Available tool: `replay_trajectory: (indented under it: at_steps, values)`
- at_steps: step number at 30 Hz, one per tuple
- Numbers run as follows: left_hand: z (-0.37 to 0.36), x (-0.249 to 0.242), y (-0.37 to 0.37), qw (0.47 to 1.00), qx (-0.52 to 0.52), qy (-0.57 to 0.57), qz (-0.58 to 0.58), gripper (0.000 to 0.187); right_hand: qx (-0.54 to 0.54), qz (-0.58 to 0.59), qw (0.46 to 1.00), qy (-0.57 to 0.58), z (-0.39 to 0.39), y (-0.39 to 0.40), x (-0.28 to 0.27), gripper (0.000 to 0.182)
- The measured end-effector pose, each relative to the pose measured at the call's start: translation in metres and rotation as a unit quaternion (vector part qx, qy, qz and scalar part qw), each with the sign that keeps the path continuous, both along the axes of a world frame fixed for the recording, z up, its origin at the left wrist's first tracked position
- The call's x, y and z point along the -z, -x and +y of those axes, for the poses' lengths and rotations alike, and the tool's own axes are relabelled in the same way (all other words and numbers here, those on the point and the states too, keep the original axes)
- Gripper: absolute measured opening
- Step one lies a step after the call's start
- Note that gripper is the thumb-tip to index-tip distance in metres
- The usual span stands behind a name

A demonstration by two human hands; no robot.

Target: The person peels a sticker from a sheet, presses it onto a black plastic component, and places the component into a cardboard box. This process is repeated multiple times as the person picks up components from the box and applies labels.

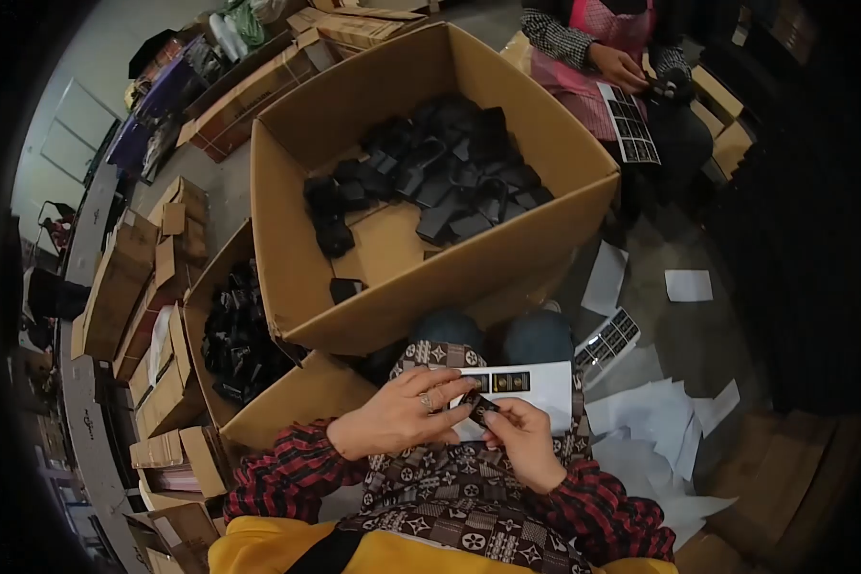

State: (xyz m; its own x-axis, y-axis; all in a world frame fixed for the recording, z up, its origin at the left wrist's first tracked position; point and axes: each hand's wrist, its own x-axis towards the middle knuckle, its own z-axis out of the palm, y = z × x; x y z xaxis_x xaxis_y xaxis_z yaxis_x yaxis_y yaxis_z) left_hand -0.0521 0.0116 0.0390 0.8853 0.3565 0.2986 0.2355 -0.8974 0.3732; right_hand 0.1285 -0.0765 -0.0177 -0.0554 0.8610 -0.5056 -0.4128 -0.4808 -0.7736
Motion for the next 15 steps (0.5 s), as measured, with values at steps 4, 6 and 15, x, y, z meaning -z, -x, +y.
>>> replay_trajectory:
  at_steps: [4, 6, 15]
  values:
    - [0.139, -0.025, 0.038, 0.945, -0.249, 0.209, -0.022, 0.019, -0.016, -0.252, 0.939, -0.233, 0.015, -0.017, 0.013, 0.012]
    - [0.218, 0.021, 0.052, 0.897, -0.322, 0.265, 0.148, 0.024, -0.040, -0.295, 0.917, -0.267, 0.033, -0.013, -0.013, 0.011]
    - [0.281, 0.205, -0.014, 0.862, -0.405, 0.224, 0.205, 0.070, -0.049, -0.202, 0.941, -0.268, 0.059, -0.035, 0.002, 0.035]
